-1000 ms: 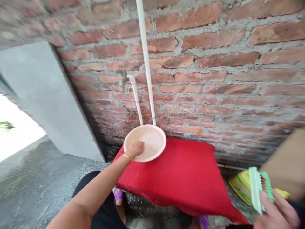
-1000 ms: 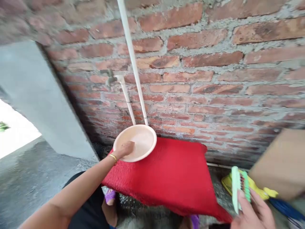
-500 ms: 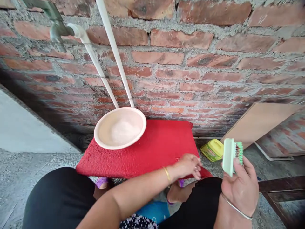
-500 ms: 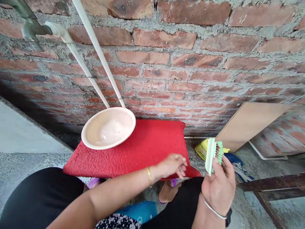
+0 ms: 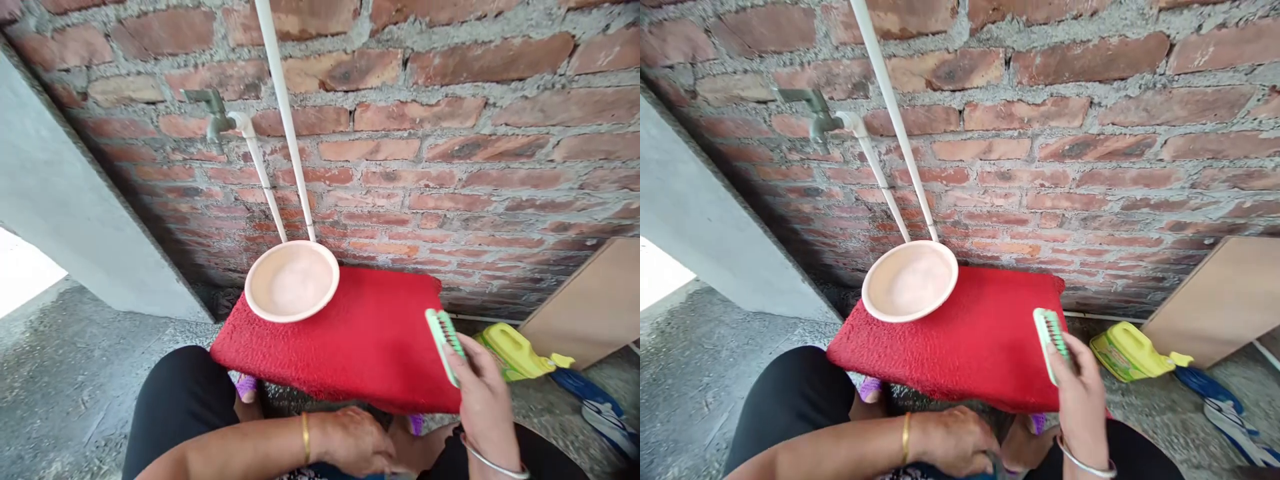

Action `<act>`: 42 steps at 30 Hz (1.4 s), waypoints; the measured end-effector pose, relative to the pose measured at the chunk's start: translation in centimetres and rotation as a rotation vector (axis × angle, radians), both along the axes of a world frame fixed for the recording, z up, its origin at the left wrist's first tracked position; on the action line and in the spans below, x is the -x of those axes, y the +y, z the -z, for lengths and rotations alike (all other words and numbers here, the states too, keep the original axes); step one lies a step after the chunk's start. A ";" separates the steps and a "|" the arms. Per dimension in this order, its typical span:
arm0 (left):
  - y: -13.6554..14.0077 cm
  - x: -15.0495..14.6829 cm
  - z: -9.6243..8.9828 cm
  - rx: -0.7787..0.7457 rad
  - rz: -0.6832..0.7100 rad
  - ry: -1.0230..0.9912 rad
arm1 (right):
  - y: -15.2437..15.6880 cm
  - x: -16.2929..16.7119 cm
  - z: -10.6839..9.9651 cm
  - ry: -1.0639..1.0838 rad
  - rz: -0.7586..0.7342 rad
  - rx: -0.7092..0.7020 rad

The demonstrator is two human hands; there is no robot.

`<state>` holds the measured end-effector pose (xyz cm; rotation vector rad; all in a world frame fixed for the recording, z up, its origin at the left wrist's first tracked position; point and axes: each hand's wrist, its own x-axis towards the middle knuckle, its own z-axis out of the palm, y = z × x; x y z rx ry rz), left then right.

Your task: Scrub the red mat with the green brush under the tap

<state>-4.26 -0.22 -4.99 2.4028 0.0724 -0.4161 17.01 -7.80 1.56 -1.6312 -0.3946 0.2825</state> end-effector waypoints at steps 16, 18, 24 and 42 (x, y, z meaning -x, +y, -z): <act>11.3 10.8 4.2 -0.865 -0.741 -0.418 | 4.1 -0.6 7.7 -0.814 0.032 0.896; 11.6 10.6 4.1 -0.846 -0.764 -0.396 | 2.7 -3.9 7.5 -0.735 0.251 0.905; 12.6 10.7 4.5 -0.814 -0.768 -0.391 | 5.1 3.7 8.7 -0.976 -0.195 0.543; 12.8 10.7 5.0 -0.822 -0.772 -0.426 | 1.9 3.1 9.6 -1.023 -0.193 0.615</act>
